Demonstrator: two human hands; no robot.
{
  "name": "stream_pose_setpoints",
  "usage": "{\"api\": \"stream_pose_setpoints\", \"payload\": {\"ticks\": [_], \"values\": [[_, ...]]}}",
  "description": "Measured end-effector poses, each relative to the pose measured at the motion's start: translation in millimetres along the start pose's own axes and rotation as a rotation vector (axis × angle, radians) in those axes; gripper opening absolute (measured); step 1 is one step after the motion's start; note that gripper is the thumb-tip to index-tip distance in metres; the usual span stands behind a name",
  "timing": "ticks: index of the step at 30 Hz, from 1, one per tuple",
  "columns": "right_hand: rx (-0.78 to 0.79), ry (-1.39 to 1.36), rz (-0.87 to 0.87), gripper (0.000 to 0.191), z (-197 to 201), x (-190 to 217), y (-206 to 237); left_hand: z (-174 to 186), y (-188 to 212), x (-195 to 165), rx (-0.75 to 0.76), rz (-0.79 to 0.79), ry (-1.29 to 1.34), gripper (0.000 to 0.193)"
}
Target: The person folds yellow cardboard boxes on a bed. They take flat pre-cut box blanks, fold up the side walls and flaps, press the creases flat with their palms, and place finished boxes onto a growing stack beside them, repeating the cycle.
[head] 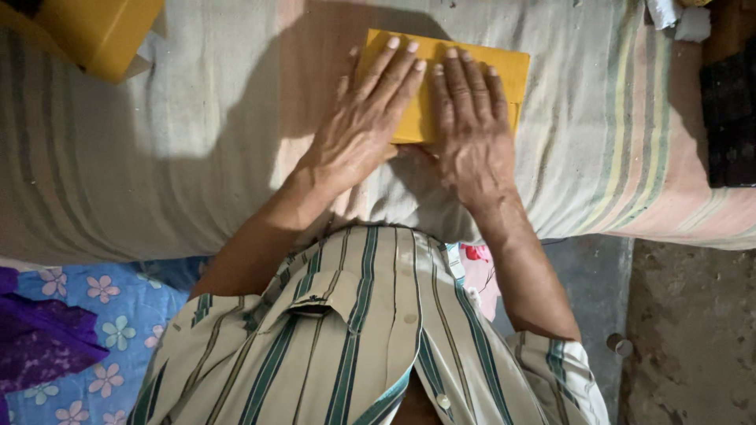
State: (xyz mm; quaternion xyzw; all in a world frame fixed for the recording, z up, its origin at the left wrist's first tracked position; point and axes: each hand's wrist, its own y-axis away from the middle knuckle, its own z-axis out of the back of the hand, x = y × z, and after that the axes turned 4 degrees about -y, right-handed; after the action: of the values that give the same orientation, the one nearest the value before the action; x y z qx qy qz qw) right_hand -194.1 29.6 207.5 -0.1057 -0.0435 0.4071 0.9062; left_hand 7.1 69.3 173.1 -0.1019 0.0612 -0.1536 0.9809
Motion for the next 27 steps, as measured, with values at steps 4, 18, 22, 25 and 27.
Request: {"api": "stream_pose_setpoints", "payload": {"ticks": [4,18,22,25,27], "values": [[-0.012,0.011,-0.177,0.108,3.1,-22.6,25.7,-14.8,15.2,25.1,-0.095,0.024,0.104,0.133],[-0.366,0.233,-0.195,0.050,-77.7,22.5,47.9,-55.8,23.1,-23.6,-0.333,0.039,-0.314,0.065],[-0.323,0.245,-0.192,0.055,-51.1,-3.1,66.5,-33.8,33.1,-2.3,-0.223,0.009,0.006,0.077],[-0.293,0.081,-0.191,0.076,-32.0,-4.1,61.1,-16.3,24.7,-7.3,-0.145,0.064,0.163,0.080],[-0.252,-0.076,-0.189,0.082,-19.8,1.0,51.4,-9.2,12.2,-19.0,-0.125,0.097,0.190,0.071]]}}
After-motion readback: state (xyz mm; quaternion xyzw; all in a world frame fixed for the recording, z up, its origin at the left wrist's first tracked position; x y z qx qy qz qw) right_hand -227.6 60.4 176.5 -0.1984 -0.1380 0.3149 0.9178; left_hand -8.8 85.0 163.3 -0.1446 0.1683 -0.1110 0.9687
